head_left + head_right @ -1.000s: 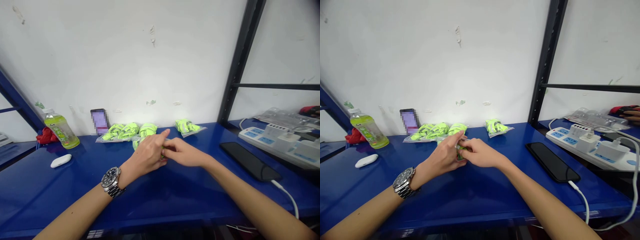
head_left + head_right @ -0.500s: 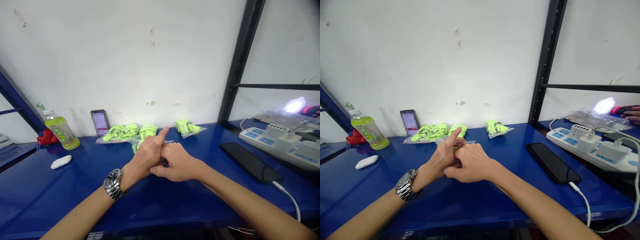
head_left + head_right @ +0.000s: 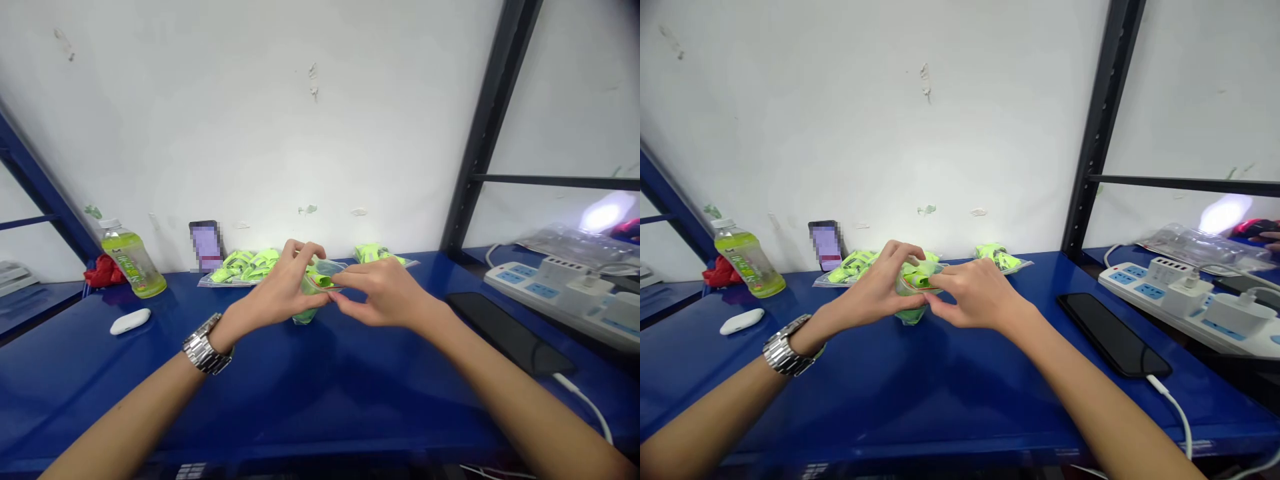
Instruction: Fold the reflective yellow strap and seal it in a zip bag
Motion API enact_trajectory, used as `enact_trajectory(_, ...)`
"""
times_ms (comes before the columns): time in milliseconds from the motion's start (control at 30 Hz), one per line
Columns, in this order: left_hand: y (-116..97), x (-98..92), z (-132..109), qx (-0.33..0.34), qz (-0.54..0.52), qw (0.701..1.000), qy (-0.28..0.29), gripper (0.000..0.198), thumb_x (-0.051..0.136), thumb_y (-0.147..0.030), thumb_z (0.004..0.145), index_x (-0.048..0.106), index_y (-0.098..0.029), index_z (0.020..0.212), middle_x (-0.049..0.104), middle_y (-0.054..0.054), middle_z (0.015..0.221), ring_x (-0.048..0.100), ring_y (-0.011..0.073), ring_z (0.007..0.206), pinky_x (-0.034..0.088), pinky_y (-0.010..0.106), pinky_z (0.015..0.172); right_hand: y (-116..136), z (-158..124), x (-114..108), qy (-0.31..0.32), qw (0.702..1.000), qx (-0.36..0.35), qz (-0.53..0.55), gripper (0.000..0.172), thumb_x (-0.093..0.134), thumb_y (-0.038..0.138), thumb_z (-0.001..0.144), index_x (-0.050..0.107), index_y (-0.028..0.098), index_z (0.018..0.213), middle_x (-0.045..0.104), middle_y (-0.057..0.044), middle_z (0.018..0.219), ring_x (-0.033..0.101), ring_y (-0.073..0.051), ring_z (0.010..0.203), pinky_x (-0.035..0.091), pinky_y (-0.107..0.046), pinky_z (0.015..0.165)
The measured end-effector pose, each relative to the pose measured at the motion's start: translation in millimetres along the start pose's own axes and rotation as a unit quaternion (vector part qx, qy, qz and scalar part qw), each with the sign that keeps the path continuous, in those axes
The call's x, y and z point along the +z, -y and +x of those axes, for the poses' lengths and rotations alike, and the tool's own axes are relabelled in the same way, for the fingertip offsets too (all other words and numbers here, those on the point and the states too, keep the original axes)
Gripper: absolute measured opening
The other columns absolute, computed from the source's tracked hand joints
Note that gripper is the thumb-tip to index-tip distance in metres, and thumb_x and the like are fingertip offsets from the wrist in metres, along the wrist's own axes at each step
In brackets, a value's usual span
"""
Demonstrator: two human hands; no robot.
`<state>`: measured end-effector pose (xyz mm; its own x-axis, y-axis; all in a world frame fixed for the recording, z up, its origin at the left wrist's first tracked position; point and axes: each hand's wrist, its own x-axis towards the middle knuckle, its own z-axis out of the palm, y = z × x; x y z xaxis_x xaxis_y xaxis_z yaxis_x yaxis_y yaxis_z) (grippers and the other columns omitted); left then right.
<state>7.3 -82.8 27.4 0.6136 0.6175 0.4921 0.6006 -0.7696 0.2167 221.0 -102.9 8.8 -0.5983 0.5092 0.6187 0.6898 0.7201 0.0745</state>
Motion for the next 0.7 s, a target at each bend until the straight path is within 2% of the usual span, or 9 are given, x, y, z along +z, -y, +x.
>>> enact_trajectory(67,0,-17.2,2,0.009,0.016,0.998,0.055,0.039,0.066,-0.048,0.078,0.052,-0.022,0.104,0.046,0.005,0.106,0.052,0.0160,0.084,0.047,0.031,0.074,-4,2,-3,0.009,0.998,-0.022,-0.055,0.031,0.046,0.039,0.090,0.071,0.022,0.083,0.063,-0.003,0.065,0.051,-0.015,0.060,0.019,-0.028,0.050)
enact_trajectory(133,2,-34.4,5,0.022,0.031,0.995,0.096,0.039,0.065,-0.055,0.077,0.057,-0.020,0.094,0.049,0.004,0.102,0.052,0.0142,0.077,0.045,0.029,0.072,-6,5,-7,0.016,0.996,-0.036,-0.083,0.031,0.047,0.041,0.090,0.073,0.024,0.085,0.064,-0.005,0.069,0.053,-0.018,0.068,0.021,-0.028,0.050)
enact_trajectory(233,8,-57.4,9,0.043,0.045,0.988,0.138,0.041,0.066,-0.058,0.075,0.062,-0.020,0.090,0.056,0.003,0.097,0.055,0.0165,0.082,0.043,0.028,0.074,-8,7,-12,0.036,0.995,-0.033,-0.086,0.026,0.053,0.041,0.088,0.072,0.025,0.094,0.064,-0.010,0.096,0.052,-0.025,0.093,0.030,-0.027,0.052)
enact_trajectory(300,13,-68.8,11,0.051,0.055,0.984,0.162,0.038,0.063,-0.056,0.079,0.064,-0.020,0.092,0.060,0.004,0.095,0.056,0.0168,0.082,0.041,0.026,0.072,-10,10,-15,0.049,0.996,-0.018,-0.068,0.027,0.052,0.041,0.089,0.071,0.025,0.099,0.057,-0.014,0.113,0.046,-0.030,0.108,0.039,-0.029,0.057)
enact_trajectory(367,19,-75.4,12,0.064,0.071,0.980,0.172,0.034,0.058,-0.053,0.084,0.065,-0.020,0.092,0.062,0.004,0.093,0.057,0.0158,0.078,0.040,0.026,0.069,-12,13,-16,0.078,0.997,-0.006,-0.011,0.031,0.046,0.044,0.092,0.069,0.025,0.103,0.053,-0.014,0.116,0.044,-0.031,0.112,0.045,-0.033,0.067)
enact_trajectory(467,28,-77.0,12,0.079,0.103,0.981,0.146,0.035,0.053,-0.052,0.088,0.063,-0.019,0.088,0.064,0.004,0.088,0.057,0.0152,0.074,0.039,0.026,0.067,-18,20,-13,0.153,0.981,-0.007,0.121,0.034,0.040,0.045,0.096,0.065,0.025,0.107,0.056,-0.011,0.108,0.053,-0.023,0.099,0.046,-0.036,0.079)
enact_trajectory(567,37,-73.1,12,0.085,0.120,0.984,0.100,0.038,0.055,-0.055,0.085,0.062,-0.017,0.085,0.063,0.004,0.083,0.056,0.0148,0.071,0.038,0.025,0.064,-25,28,-10,0.194,0.962,-0.007,0.191,0.032,0.040,0.044,0.096,0.063,0.023,0.104,0.062,-0.007,0.096,0.057,-0.018,0.082,0.045,-0.031,0.073)
enact_trajectory(633,43,-69.9,12,0.084,0.118,0.987,0.071,0.039,0.059,-0.055,0.083,0.061,-0.017,0.081,0.064,0.003,0.079,0.056,0.0141,0.069,0.038,0.024,0.062,-30,34,-11,0.187,0.962,-0.003,0.200,0.030,0.042,0.042,0.095,0.063,0.021,0.096,0.064,-0.004,0.086,0.057,-0.016,0.073,0.042,-0.028,0.067)
enact_trajectory(700,47,-66.2,10,0.071,0.105,0.992,0.029,0.039,0.063,-0.055,0.080,0.061,-0.017,0.077,0.064,0.002,0.075,0.057,0.0138,0.068,0.039,0.024,0.062,-33,39,-14,0.134,0.974,0.014,0.181,0.028,0.044,0.040,0.095,0.062,0.019,0.088,0.064,-0.003,0.077,0.056,-0.015,0.067,0.040,-0.026,0.063)
